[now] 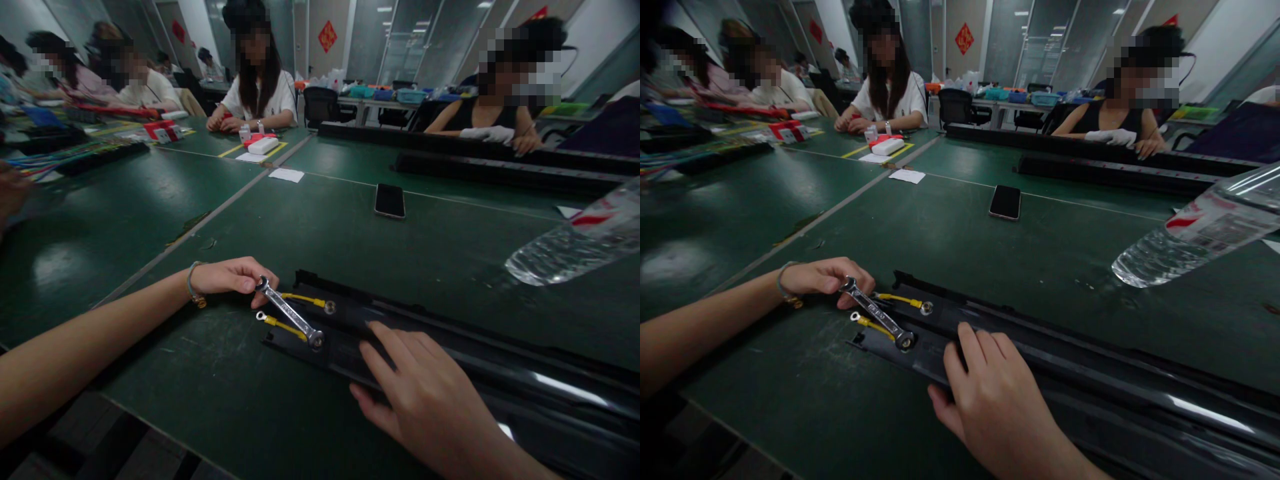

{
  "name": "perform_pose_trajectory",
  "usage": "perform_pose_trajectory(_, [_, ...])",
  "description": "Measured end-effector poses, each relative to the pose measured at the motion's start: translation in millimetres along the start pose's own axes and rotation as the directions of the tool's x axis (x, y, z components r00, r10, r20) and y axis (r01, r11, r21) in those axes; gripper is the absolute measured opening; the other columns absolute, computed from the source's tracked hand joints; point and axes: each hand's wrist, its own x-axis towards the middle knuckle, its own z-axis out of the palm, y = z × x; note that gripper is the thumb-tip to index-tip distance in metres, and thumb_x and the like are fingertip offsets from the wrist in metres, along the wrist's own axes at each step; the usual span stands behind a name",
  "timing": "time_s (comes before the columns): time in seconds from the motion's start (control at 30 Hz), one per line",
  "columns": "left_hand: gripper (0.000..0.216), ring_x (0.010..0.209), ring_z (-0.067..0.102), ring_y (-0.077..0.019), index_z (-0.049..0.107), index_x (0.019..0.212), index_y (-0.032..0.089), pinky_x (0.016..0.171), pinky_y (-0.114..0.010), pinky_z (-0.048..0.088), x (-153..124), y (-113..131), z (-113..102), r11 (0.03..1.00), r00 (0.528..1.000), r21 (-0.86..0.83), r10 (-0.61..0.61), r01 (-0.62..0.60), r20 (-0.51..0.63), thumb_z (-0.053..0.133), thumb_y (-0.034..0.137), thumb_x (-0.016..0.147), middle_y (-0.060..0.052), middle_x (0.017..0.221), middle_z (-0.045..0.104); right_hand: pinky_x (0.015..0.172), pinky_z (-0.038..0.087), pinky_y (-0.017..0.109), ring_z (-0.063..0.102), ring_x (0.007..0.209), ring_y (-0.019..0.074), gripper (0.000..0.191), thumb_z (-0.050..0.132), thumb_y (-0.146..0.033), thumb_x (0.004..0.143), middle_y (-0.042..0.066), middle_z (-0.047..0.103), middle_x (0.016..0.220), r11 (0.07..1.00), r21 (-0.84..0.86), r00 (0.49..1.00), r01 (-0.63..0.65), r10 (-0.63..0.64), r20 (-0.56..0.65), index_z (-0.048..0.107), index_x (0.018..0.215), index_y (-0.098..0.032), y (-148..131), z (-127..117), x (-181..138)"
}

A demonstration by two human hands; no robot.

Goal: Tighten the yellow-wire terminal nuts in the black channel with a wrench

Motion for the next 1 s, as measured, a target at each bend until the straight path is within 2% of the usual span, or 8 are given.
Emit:
perform_pose_trajectory(0.27, [0.039,0.06,0.046,-0.0155,0.055,0.061,0.015,0.06,-0.028,0.041,0.6,-2.2,-0.8,1.0,0.999,-0.017,0.021,-0.022,-0.047,0.057,0.052,0.071,-0.003,0.061,0.049,0.064,0.043,0.035,0.057,0.075,0.0233,0.022,0.052,-0.03,0.072,0.015,0.063,0.096,1.0,-0.001,1.0,0.003,-0.003,0.006,0.064,0.083,-0.014,0.2,-1.8,-0.1])
perform_pose_trajectory(0.47, [0.035,0.059,0.047,-0.0138,0.046,0.057,0.016,0.058,-0.026,0.041,2.0,-5.2,0.4,0.986,0.992,-0.151,0.057,-0.074,-0.113,0.068,0.041,0.066,-0.002,0.059,0.051,0.064,0.043,0.036,0.057,0.076,0.0236,0.022,0.054,-0.03,0.071,0.015,0.063,0.095,1.0,0.001,1.0,0.004,-0.004,0.008,0.064,0.082,-0.014,-0.2,-2.0,0.2])
perform_pose_trajectory(0.7, [0.035,0.054,0.046,-0.0116,0.042,0.059,0.016,0.052,-0.024,0.04,4.1,-3.6,4.0,0.951,0.981,-0.284,0.073,-0.123,-0.182,0.075,0.027,0.059,0.002,0.057,0.047,0.063,0.043,0.035,0.057,0.075,0.0235,0.022,0.053,-0.031,0.072,0.015,0.063,0.094,1.0,-0.004,1.0,0.004,-0.004,0.0,0.064,0.082,-0.014,0.2,-1.3,0.4])
perform_pose_trajectory(0.87, [0.032,0.053,0.045,-0.011,0.047,0.073,0.015,0.049,-0.022,0.038,3.3,-4.1,5.4,0.938,0.981,-0.325,0.064,-0.122,-0.183,0.074,0.027,0.06,0.002,0.059,0.048,0.064,0.043,0.036,0.057,0.076,0.0234,0.022,0.053,-0.031,0.071,0.015,0.063,0.095,1.0,-0.002,1.0,0.008,-0.008,-0.001,0.064,0.082,-0.014,0.7,-1.3,0.1])
perform_pose_trajectory(1.0, [0.029,0.052,0.044,-0.0115,0.047,0.069,0.015,0.05,-0.024,0.038,2.0,-5.6,5.2,0.934,0.976,-0.325,0.081,-0.145,-0.203,0.071,0.031,0.062,0.001,0.055,0.048,0.065,0.042,0.036,0.057,0.077,0.0234,0.023,0.053,-0.031,0.072,0.015,0.063,0.096,1.0,0.003,1.0,0.002,-0.002,-0.001,0.063,0.083,-0.014,0.9,-0.7,-1.0])
